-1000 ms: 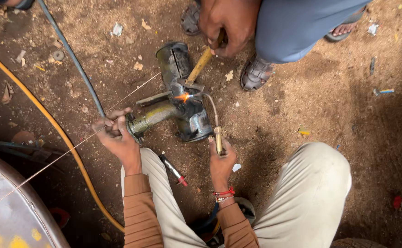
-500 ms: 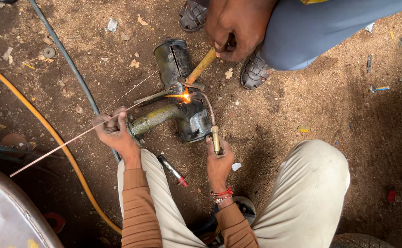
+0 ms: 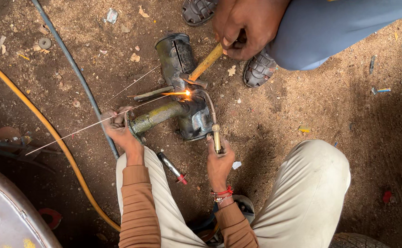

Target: The person sits on the ground and uses a welding torch to repair a crack in a metal pipe. They hold a welding rod in one hand and the torch in the other, applying heat and filler material to the joint. Another person assists by hammering the metal pipe to shape it during the process.

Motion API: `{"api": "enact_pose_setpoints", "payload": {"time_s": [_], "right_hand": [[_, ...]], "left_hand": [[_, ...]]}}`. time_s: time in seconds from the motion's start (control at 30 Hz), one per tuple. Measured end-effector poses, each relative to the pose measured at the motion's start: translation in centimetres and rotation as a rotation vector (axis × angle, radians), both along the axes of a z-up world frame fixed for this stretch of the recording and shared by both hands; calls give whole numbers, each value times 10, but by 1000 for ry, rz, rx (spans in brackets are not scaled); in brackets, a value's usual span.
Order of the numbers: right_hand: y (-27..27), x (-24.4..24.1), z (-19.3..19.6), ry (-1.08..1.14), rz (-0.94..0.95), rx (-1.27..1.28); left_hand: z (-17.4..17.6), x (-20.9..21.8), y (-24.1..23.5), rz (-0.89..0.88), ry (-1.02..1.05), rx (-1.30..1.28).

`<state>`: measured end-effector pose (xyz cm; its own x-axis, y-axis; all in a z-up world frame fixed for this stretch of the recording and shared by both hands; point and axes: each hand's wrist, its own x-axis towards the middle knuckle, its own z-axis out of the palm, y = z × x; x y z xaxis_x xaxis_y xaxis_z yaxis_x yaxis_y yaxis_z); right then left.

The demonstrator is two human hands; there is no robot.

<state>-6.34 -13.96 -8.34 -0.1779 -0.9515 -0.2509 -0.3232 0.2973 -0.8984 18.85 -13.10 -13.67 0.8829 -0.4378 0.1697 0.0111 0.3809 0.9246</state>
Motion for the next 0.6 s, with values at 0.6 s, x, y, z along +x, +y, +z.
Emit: {"api": "enact_pose_setpoints", "payload": {"time_s": [0.6], "right_hand": [[1,-5,-11,70,56,70]], "left_hand": [[1,0,5,-2,-20,56]]}}
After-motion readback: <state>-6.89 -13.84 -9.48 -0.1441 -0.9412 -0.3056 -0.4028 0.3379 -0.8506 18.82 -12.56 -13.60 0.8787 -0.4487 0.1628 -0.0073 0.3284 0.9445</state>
